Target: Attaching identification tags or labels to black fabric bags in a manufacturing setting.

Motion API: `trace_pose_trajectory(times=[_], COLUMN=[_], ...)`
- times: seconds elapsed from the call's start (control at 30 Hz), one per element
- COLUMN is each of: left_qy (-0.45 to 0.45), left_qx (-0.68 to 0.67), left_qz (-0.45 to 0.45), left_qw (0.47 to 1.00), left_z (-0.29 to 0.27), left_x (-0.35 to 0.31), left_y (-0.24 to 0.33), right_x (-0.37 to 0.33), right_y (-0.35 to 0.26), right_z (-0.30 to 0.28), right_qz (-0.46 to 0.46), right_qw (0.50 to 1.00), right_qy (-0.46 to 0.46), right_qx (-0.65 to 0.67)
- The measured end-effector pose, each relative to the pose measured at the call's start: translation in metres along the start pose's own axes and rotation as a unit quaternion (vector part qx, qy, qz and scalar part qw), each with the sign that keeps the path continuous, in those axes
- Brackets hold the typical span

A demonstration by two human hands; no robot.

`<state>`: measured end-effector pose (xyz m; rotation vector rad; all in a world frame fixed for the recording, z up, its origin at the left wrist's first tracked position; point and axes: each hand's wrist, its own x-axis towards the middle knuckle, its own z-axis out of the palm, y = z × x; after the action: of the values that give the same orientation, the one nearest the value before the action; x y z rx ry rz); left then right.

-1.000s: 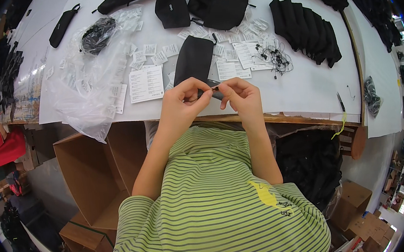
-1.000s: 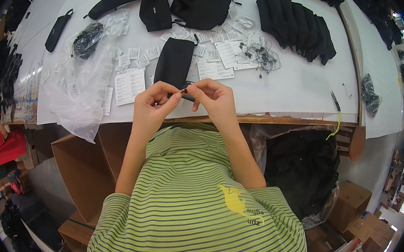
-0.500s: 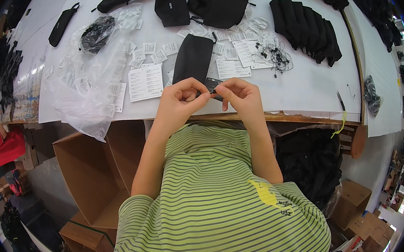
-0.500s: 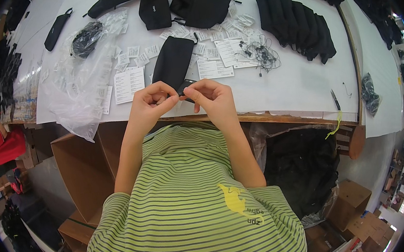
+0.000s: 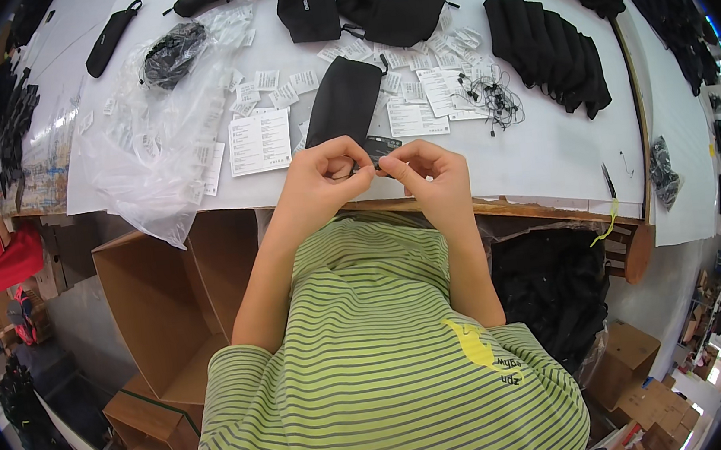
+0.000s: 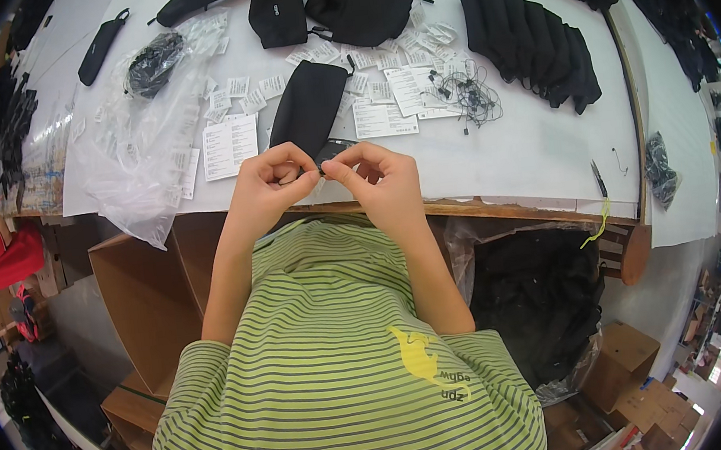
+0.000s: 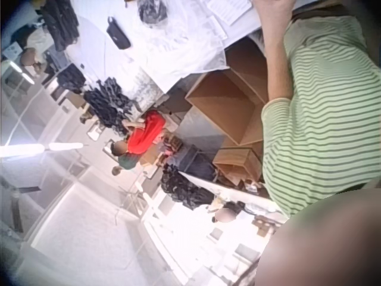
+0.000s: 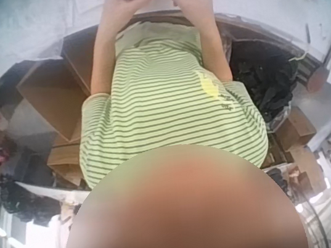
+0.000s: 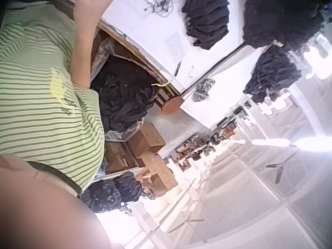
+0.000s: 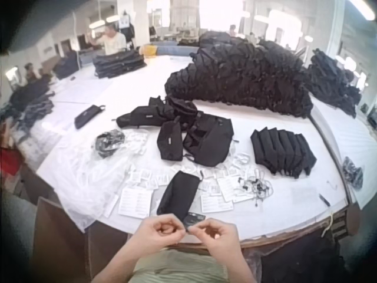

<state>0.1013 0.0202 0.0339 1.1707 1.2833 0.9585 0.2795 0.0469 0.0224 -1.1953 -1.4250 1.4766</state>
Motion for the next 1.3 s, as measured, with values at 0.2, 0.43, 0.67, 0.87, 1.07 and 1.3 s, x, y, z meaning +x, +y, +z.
trace_pose_trajectory(times=[0.2, 0.43, 0.67, 0.87, 1.07, 1.3], left_qy=[-0.015, -0.125, -0.175, -0.02, 0.054, 0.013], left_qx=[-0.013, 0.243, 0.534, 0.478, 0.474, 0.479], left_qz=[-0.002, 0.137, 0.331, 0.399, 0.406, 0.383], left_qw=[1.0, 0.952, 0.758, 0.782, 0.779, 0.79], left_z=[0.001, -0.016, -0.018, -0.04, -0.051, -0.055], left_x=[0.0, 0.065, 0.114, 0.098, 0.068, 0.065], left_y=[0.003, 0.006, -0.019, -0.022, -0.039, -0.044], right_x=[0.0, -0.001, -0.018, -0.026, -0.019, 0.003], right_y=[-0.002, -0.002, -0.017, -0.006, 0.005, 0.006], right_z=[-0.001, -0.02, -0.047, -0.069, -0.069, -0.047], right_qz=[-0.024, -0.03, -0.029, -0.014, 0.035, -0.13], right_qw=[0.999, 0.996, 0.998, 0.994, 0.995, 0.965], right_qy=[-0.005, 0.019, -0.012, 0.025, 0.009, -0.018], right_qx=[-0.025, 0.083, 0.046, 0.106, 0.098, -0.229])
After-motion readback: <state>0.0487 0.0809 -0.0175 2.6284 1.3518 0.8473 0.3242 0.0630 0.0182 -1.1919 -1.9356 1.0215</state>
